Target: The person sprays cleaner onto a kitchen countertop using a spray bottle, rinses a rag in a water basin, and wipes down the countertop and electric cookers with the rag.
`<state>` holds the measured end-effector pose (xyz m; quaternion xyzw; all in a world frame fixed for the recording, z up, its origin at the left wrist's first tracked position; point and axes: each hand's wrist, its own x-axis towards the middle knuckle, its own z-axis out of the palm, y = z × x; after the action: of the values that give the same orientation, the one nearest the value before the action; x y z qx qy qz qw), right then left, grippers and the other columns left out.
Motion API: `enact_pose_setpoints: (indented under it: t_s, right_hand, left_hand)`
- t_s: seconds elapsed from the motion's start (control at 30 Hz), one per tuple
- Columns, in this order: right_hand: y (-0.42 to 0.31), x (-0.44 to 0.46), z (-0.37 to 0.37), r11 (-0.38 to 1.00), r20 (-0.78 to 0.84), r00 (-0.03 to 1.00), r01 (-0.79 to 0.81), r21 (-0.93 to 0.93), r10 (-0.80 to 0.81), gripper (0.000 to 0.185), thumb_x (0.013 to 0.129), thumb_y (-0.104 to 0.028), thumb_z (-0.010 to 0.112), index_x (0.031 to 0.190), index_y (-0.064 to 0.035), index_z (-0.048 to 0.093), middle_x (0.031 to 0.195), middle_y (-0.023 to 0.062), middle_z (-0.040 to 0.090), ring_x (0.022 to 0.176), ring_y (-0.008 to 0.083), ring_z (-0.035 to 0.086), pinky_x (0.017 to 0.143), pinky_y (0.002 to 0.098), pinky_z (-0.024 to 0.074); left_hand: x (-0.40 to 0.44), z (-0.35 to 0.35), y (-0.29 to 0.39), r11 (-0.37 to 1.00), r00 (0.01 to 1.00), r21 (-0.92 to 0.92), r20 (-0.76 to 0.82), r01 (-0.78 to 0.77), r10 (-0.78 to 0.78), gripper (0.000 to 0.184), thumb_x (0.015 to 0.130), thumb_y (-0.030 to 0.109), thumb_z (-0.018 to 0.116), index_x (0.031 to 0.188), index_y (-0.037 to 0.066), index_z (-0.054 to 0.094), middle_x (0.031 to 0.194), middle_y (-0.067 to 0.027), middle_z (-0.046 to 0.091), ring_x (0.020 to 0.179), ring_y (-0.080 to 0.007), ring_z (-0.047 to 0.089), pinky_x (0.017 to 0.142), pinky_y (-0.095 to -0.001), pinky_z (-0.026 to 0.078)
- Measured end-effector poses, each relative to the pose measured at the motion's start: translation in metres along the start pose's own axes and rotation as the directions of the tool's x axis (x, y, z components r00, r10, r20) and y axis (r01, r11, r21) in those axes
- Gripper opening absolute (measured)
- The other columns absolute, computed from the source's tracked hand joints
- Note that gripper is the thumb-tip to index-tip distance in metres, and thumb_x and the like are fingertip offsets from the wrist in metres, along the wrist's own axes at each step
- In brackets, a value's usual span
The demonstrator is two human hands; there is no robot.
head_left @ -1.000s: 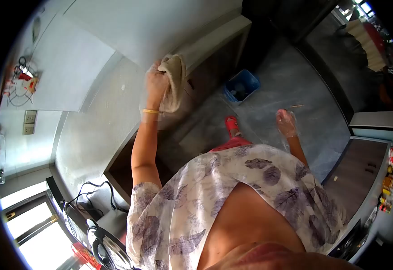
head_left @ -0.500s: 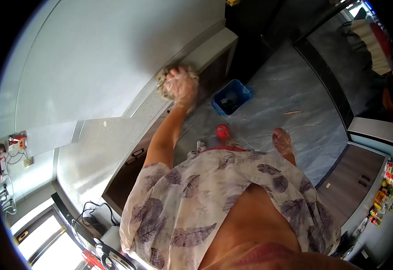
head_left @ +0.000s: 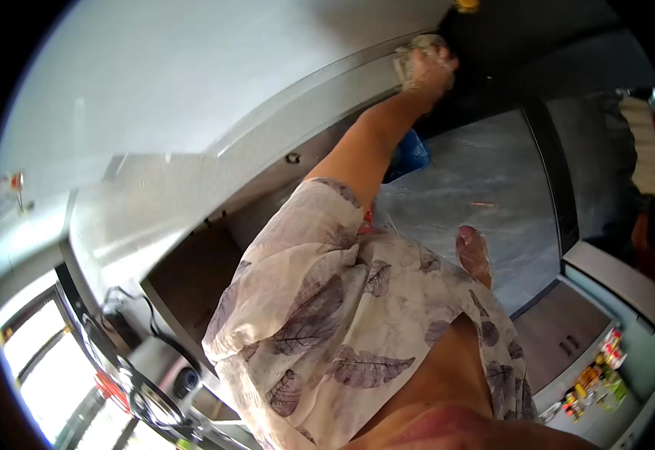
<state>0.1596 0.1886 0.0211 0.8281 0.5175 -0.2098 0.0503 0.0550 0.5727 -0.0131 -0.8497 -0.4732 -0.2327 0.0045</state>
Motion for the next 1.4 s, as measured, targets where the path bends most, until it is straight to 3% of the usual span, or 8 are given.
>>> enact_pose_setpoints:
  t_s: [0.47, 0.53, 0.9, 1.0, 1.17, 1.23, 1.3, 1.4]
  right_hand:
    - [-0.046, 0.102, -0.055, 0.832, 0.061, 0.867, 0.493, -0.254, -0.495, 0.02, 0.084, -0.016, 0.053, 0.1, -0.0061, 0.061, 0.096, 0.0198, 0.063, 0.092, 0.0384, 0.059, 0.08, 0.0446, 0.0468]
    - [-0.053, 0.1, -0.051, 0.823, 0.015, 0.846, 0.522, -0.225, -0.533, 0.021, 0.085, -0.018, 0.053, 0.101, -0.0071, 0.061, 0.096, 0.0195, 0.064, 0.092, 0.0381, 0.059, 0.08, 0.0458, 0.0467]
    - [-0.006, 0.045, -0.043, 0.851, 0.105, 0.91, 0.412, -0.326, -0.4, 0.026, 0.081, -0.017, 0.056, 0.105, -0.0071, 0.062, 0.098, 0.0194, 0.064, 0.092, 0.0348, 0.062, 0.08, 0.0422, 0.0492]
    - [-0.005, 0.044, -0.053, 0.879, 0.136, 0.924, 0.382, -0.285, -0.357, 0.026, 0.081, -0.016, 0.056, 0.105, -0.007, 0.062, 0.098, 0.0191, 0.064, 0.091, 0.0345, 0.062, 0.08, 0.0425, 0.0487]
    - [0.026, 0.079, -0.06, 0.88, 0.165, 0.928, 0.369, -0.299, -0.333, 0.027, 0.083, -0.017, 0.054, 0.106, -0.0049, 0.061, 0.104, 0.0194, 0.063, 0.098, 0.0347, 0.06, 0.085, 0.0409, 0.0474]
    - [0.048, 0.085, -0.055, 0.882, 0.227, 0.922, 0.371, -0.291, -0.313, 0.028, 0.084, -0.019, 0.053, 0.107, -0.0045, 0.06, 0.106, 0.0193, 0.063, 0.1, 0.0352, 0.06, 0.086, 0.0405, 0.0473]
    - [0.08, 0.118, -0.064, 0.889, 0.246, 0.913, 0.384, -0.249, -0.325, 0.032, 0.084, -0.021, 0.053, 0.111, -0.005, 0.06, 0.109, 0.0197, 0.062, 0.102, 0.036, 0.059, 0.088, 0.0412, 0.0467]
    - [0.187, 0.199, -0.081, 0.909, 0.347, 0.893, 0.368, -0.198, -0.286, 0.035, 0.084, -0.021, 0.053, 0.114, -0.0037, 0.057, 0.11, 0.0197, 0.062, 0.106, 0.0352, 0.058, 0.09, 0.0403, 0.0461]
  left_hand:
    - [-0.234, -0.047, -0.138, 0.957, 0.968, 0.162, -0.113, 0.241, -0.225, 0.043, 0.086, 0.018, 0.053, 0.129, 0.021, 0.046, 0.123, -0.0105, 0.048, 0.116, -0.0276, 0.048, 0.088, -0.0475, 0.04]
    - [-0.283, -0.099, -0.165, 0.932, 0.934, 0.152, 0.093, 0.33, -0.346, 0.046, 0.083, 0.02, 0.055, 0.128, 0.018, 0.046, 0.124, -0.0097, 0.046, 0.112, -0.0292, 0.048, 0.087, -0.0504, 0.041]
    - [-0.48, -0.136, -0.28, 0.665, 0.73, 0.316, -0.171, 0.677, -0.661, 0.035, 0.082, 0.018, 0.054, 0.118, 0.023, 0.054, 0.123, -0.0066, 0.053, 0.106, -0.0285, 0.054, 0.085, -0.0454, 0.045]
    - [-0.488, -0.115, -0.261, 0.644, 0.436, -0.177, -0.602, 0.744, -0.669, 0.024, 0.083, 0.004, 0.048, 0.105, 0.012, 0.055, 0.101, -0.0069, 0.06, 0.083, -0.0189, 0.058, 0.066, -0.0338, 0.047]
    - [-0.448, -0.077, -0.268, 0.637, -0.271, -0.744, -0.582, -0.204, -0.767, 0.018, 0.076, -0.007, 0.049, 0.078, 0.011, 0.049, 0.075, -0.0014, 0.056, 0.067, -0.0073, 0.053, 0.049, -0.0197, 0.04]
    - [-0.429, -0.083, -0.243, 0.058, -0.462, -0.996, -0.084, 0.071, -0.883, 0.021, 0.079, 0.021, 0.058, 0.095, 0.008, 0.053, 0.092, -0.0073, 0.058, 0.085, -0.0131, 0.054, 0.068, -0.0254, 0.042]
    - [-0.42, 0.004, -0.312, 0.303, -0.272, -0.557, -0.723, 0.773, -0.635, 0.034, 0.082, 0.033, 0.059, 0.099, 0.004, 0.054, 0.093, -0.0104, 0.058, 0.093, -0.0174, 0.055, 0.079, -0.0328, 0.043]
    - [-0.327, -0.01, -0.25, 0.144, -0.488, -0.763, -0.533, 0.63, -0.691, 0.033, 0.084, 0.031, 0.056, 0.103, 0.005, 0.052, 0.097, -0.0121, 0.056, 0.094, -0.0211, 0.054, 0.081, -0.0353, 0.043]
